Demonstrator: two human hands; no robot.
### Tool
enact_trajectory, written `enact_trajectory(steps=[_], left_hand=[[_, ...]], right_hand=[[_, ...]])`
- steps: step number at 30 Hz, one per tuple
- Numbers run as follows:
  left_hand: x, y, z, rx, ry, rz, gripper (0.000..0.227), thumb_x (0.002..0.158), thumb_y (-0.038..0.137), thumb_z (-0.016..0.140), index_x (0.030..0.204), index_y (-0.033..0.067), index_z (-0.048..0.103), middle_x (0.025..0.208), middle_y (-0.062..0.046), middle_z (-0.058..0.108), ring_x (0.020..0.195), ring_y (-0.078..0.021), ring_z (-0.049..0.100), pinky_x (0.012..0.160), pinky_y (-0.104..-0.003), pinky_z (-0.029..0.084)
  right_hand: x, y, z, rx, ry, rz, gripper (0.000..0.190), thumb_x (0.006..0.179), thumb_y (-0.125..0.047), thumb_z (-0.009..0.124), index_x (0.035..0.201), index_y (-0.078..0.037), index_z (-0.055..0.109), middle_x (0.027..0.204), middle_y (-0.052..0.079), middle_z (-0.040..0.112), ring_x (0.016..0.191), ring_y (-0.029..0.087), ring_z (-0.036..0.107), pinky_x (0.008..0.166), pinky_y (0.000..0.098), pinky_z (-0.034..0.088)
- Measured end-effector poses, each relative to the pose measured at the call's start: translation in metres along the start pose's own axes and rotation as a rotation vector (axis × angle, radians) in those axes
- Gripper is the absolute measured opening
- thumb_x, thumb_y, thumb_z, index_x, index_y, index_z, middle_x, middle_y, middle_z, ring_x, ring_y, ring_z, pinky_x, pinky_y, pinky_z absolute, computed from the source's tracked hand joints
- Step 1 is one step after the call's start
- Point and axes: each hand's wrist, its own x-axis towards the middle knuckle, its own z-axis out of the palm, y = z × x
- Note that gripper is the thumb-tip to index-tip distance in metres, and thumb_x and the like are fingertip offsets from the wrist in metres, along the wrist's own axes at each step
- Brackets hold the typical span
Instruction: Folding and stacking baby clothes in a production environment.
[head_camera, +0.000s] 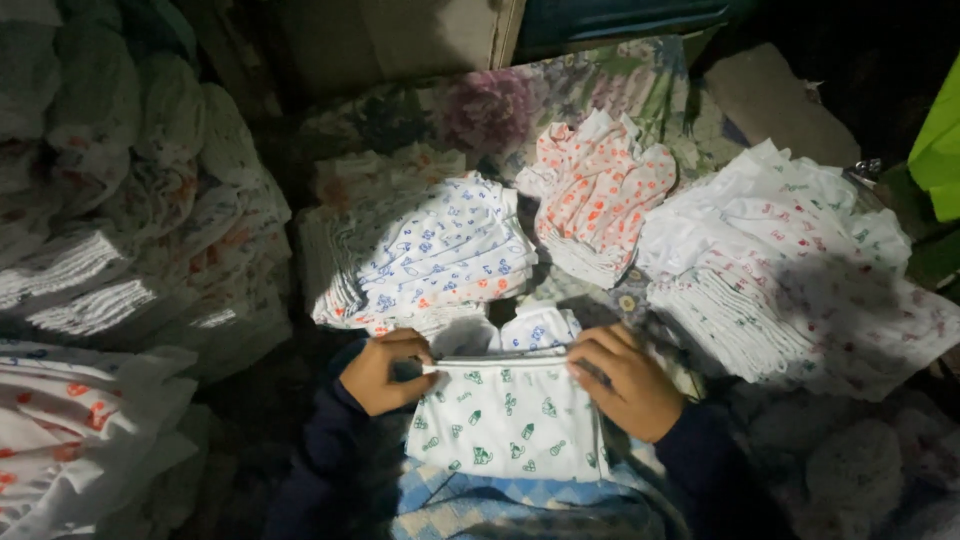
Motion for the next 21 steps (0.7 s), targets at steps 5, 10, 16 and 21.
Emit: enact_trajectory(steps=[5,10,16,21], left_hand=[[-0.007,0.003,0.009,-0.137,0.08,-0.142,0.012,0.073,0.006,0.08,0.086,0.0049,0.079,0.079,-0.003,0.075,0.061,-0.0128,0.06,0.058,-0.025,0.05],[-0.018,-0.015,0.019,-0.283,0.128,-0.228,0.015,0.075,0.001,0.08,0.089,0.0021,0.083,0.073,-0.004,0.075,0.055,-0.0093,0.056,0.052,-0.022,0.046],[-0.016,-0.02,0.03,-0.486,0.114,-0.343,0.022,0.081,-0.01,0.077,0.101,-0.0036,0.081,0.081,-0.006,0.076,0.066,-0.0112,0.063,0.061,-0.021,0.051],[0.003,0.025,0.026,0.267,0.05,-0.087,0.042,0.079,0.036,0.079,0.113,0.011,0.078,0.115,-0.01,0.072,0.104,-0.028,0.066,0.089,-0.04,0.054]], right_hand=[[0.004,-0.025,-0.006,0.308,-0.091,0.169,0.012,0.087,-0.017,0.071,0.099,-0.013,0.07,0.09,-0.003,0.075,0.073,0.014,0.067,0.072,0.0283,0.053],[-0.001,-0.015,0.017,0.428,0.105,0.243,0.021,0.08,-0.006,0.078,0.101,-0.006,0.078,0.099,-0.002,0.084,0.08,0.01,0.077,0.079,0.0233,0.062],[-0.005,-0.008,0.042,0.702,0.276,0.299,0.019,0.077,0.005,0.079,0.096,0.004,0.077,0.095,0.01,0.083,0.082,0.015,0.079,0.08,0.0254,0.062],[-0.004,-0.024,0.037,0.562,0.294,0.344,0.045,0.073,0.004,0.081,0.117,-0.004,0.074,0.078,0.005,0.079,0.066,0.01,0.07,0.068,0.0212,0.057]])
